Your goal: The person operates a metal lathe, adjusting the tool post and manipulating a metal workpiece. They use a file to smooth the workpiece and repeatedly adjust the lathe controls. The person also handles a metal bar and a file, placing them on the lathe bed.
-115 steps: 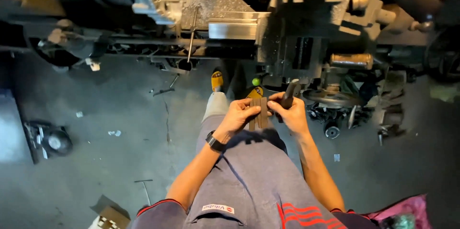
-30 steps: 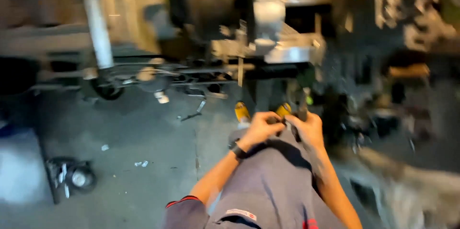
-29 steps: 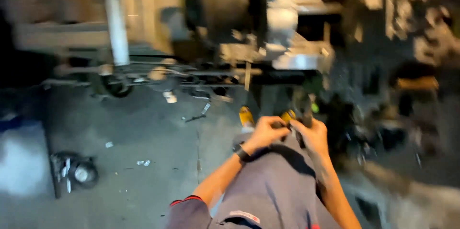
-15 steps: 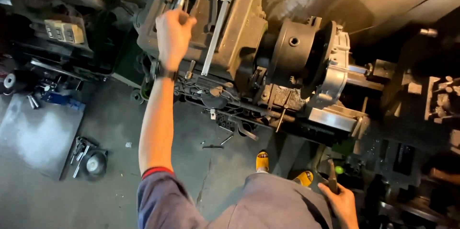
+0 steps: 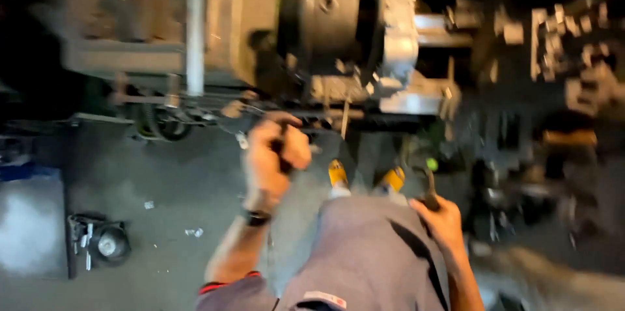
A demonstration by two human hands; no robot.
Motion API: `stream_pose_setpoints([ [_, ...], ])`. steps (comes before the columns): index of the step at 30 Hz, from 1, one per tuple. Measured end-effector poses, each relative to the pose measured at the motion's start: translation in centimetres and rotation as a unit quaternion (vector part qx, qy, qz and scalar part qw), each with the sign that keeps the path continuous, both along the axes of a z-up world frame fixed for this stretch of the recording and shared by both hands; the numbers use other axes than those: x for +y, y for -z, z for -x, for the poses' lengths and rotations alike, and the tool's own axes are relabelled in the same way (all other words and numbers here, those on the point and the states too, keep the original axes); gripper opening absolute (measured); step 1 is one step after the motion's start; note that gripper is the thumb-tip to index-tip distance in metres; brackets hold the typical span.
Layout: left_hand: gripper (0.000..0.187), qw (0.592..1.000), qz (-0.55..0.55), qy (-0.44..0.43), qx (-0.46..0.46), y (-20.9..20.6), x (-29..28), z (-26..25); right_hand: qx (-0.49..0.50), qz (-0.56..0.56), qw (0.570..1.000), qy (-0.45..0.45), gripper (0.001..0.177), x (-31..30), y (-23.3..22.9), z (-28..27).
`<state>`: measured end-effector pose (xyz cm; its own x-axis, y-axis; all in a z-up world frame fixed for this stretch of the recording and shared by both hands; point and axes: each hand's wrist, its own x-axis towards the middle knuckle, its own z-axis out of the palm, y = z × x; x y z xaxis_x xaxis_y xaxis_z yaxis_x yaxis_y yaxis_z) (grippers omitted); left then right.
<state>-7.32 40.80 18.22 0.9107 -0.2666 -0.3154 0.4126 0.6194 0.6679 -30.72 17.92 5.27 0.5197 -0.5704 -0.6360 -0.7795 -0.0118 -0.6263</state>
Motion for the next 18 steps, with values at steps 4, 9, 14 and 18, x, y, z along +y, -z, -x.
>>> stream_pose_setpoints([
  [4, 0.022, 0.939, 0.217, 0.088, 0.252, 13.2, -5.1, 7.8, -0.137, 0.005, 0.990, 0.031, 0.018, 2.7, -1.7, -1.5],
  [9, 0.020, 0.902, 0.216, 0.056, 0.369, 18.8, -7.4, 12.9, -0.140, -0.034, 0.986, 0.079, 0.017, 4.1, -3.2, -3.5],
  [14, 0.018, 0.931, 0.181, 0.066, 0.310, 19.9, -7.4, 13.7, -0.166, -0.082, 0.977, 0.101, 0.022, 4.7, -0.3, -2.2],
  [18, 0.020, 0.930, 0.136, 0.073, 0.333, 20.2, -8.6, 14.8, -0.145, -0.058, 0.983, 0.092, 0.019, 5.0, -2.1, -3.5],
])
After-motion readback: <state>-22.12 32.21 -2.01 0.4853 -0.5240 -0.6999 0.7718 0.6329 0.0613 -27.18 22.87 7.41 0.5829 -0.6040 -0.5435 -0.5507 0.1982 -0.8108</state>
